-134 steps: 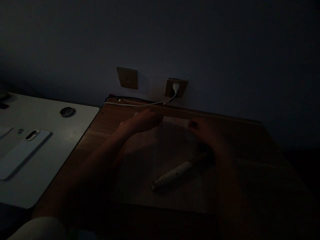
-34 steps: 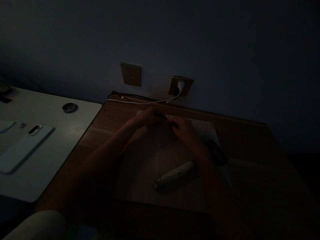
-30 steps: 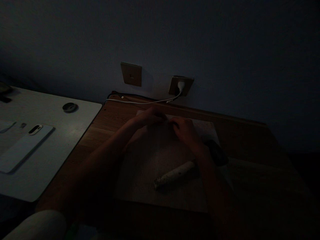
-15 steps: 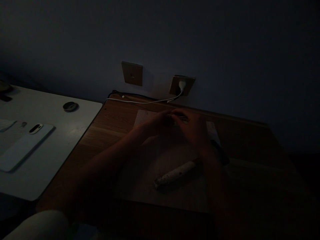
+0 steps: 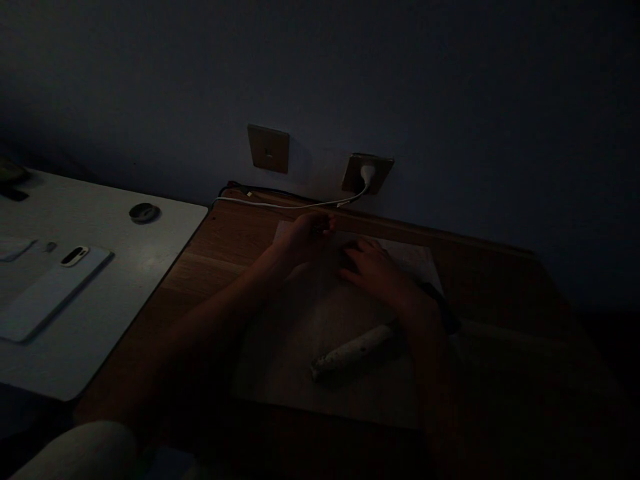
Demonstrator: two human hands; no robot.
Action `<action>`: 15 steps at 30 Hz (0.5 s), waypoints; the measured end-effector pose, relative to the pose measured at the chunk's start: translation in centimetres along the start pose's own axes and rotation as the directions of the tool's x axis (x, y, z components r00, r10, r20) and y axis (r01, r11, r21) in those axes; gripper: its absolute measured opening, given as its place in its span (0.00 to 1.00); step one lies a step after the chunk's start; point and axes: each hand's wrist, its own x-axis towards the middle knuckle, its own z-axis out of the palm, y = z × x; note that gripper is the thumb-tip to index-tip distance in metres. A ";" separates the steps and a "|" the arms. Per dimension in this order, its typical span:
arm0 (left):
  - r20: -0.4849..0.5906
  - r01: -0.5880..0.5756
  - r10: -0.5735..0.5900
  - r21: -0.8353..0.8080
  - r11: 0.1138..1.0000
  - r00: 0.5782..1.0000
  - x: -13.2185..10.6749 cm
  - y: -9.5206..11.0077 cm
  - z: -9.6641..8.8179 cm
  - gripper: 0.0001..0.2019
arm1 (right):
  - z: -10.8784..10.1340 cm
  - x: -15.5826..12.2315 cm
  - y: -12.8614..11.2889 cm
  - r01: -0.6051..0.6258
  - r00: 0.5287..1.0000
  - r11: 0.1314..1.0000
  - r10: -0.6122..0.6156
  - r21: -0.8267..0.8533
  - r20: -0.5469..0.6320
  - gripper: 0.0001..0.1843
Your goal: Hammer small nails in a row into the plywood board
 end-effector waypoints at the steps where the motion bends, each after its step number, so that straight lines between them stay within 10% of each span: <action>1: -0.009 -0.009 0.009 -0.029 1.000 1.000 0.1 -0.1 0.0 0.12 | -0.3 -0.1 0.2 0.005 1.000 1.000 -0.006 0.001 0.013 0.18; 15: -0.045 -0.076 0.072 -0.102 0.992 0.996 1.7 -0.5 -1.4 0.06 | -2.9 -1.2 1.6 -0.065 0.982 0.978 0.028 0.198 0.188 0.20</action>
